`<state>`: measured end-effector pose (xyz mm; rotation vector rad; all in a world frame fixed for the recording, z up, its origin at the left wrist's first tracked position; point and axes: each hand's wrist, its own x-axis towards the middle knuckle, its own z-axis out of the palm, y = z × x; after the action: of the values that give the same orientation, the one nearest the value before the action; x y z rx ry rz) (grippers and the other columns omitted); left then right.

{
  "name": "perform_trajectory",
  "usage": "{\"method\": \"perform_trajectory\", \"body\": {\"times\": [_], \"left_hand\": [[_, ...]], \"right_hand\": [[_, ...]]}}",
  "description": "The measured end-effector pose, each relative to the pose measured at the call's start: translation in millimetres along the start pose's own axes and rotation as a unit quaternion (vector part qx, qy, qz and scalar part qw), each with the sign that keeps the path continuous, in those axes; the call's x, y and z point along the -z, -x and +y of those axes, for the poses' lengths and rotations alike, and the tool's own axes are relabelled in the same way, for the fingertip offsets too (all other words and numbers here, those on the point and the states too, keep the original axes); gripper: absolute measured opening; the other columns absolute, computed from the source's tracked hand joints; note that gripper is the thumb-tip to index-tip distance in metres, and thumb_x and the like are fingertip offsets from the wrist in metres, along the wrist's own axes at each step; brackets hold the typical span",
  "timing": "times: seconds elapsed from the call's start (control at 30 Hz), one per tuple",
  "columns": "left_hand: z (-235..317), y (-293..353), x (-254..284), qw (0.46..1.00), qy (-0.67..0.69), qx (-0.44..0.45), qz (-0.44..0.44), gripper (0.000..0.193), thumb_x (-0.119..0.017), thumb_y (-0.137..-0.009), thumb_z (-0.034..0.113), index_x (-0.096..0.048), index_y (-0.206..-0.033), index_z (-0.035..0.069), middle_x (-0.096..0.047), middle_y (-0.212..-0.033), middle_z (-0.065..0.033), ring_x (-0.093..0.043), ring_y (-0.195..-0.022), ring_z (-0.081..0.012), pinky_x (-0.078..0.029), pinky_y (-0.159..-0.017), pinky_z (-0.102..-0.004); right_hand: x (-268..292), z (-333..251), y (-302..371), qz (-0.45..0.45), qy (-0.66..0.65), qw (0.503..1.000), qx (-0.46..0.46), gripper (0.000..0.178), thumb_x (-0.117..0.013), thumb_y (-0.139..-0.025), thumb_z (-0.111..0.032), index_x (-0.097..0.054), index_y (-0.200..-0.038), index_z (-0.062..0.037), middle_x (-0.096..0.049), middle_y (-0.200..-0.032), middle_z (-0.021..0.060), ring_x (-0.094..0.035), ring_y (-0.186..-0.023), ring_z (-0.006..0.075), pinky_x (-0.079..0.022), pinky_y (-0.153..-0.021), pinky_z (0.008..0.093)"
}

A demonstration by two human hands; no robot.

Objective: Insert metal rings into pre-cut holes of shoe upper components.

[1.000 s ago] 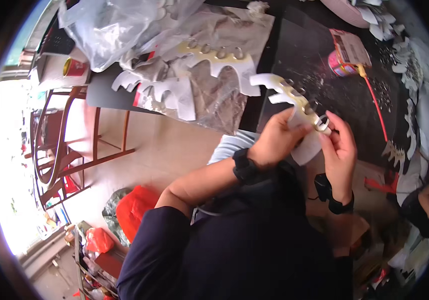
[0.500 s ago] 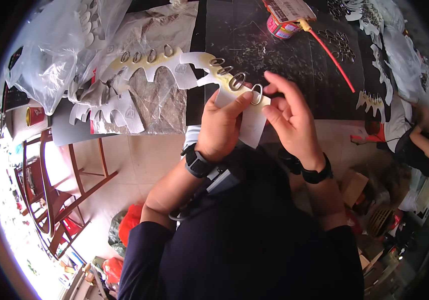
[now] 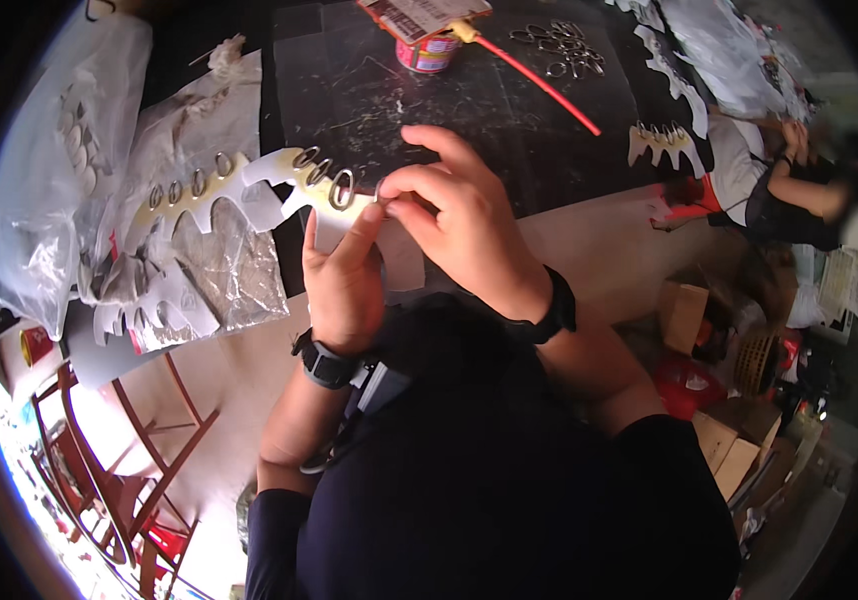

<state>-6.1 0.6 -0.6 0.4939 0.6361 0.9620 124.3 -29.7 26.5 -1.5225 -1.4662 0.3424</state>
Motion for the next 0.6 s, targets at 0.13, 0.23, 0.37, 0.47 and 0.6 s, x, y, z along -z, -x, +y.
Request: {"method": "perform_trajectory", "body": {"times": [0.13,0.23,0.37,0.47,0.6], "left_hand": [[-3.3,1.0,-6.4,0.999,-0.001,-0.006,0.041,0.023,-0.059,-0.084,-0.001,-0.054,-0.106,0.004,-0.062,-0.094,-0.0037,-0.059,-0.085,-0.0112,-0.045,-0.073,-0.0236],[-2.9,-0.7,-2.7,0.999,-0.001,0.005,0.036,0.024,-0.058,-0.085,-0.001,-0.053,-0.107,0.004,-0.062,-0.092,-0.0032,-0.059,-0.083,-0.0106,-0.046,-0.074,-0.0238],[12.6,10.8,8.1,0.983,-0.178,-0.017,0.036,0.049,-0.062,-0.083,0.002,-0.038,-0.125,0.000,-0.050,-0.114,-0.0106,-0.054,-0.095,-0.0168,-0.046,-0.077,-0.0252],[36.2,17.5,-2.1,0.768,-0.521,-0.365,0.074,0.065,-0.065,-0.079,0.002,-0.030,-0.134,0.001,-0.034,-0.129,-0.0147,-0.049,-0.105,-0.0254,-0.041,-0.090,-0.0376],[73.7,-25.5,-40.3,0.627,-0.661,-0.349,-0.222,0.021,-0.057,-0.084,0.005,-0.057,-0.104,0.001,-0.058,-0.106,-0.0182,-0.052,-0.103,-0.0308,-0.039,-0.089,-0.0376]], "right_hand": [[11.4,6.1,-10.6,-0.089,-0.046,0.995,-0.004,0.009,-0.065,-0.075,0.001,-0.061,-0.082,0.0001,-0.058,-0.104,0.0158,-0.063,-0.073,0.0206,-0.050,-0.064,0.0290],[10.5,12.7,-13.5,-0.133,-0.115,0.983,-0.055,0.007,-0.064,-0.075,0.001,-0.058,-0.079,0.0017,-0.060,-0.098,0.0146,-0.062,-0.075,0.0212,-0.050,-0.066,0.0287],[10.8,22.1,-10.7,-0.149,-0.069,0.986,-0.040,0.007,-0.061,-0.075,0.004,-0.056,-0.080,0.0021,-0.061,-0.088,0.0129,-0.060,-0.074,0.0229,-0.048,-0.065,0.0300],[19.4,24.8,-13.6,-0.143,-0.040,0.989,0.022,0.010,-0.060,-0.076,0.005,-0.055,-0.084,0.0019,-0.056,-0.087,0.0121,-0.059,-0.075,0.0238,-0.047,-0.068,0.0318],[23.4,12.3,-18.5,-0.145,-0.088,0.984,0.063,0.009,-0.060,-0.079,0.001,-0.054,-0.086,0.0016,-0.051,-0.093,0.0119,-0.057,-0.076,0.0267,-0.047,-0.069,0.0331]]}}
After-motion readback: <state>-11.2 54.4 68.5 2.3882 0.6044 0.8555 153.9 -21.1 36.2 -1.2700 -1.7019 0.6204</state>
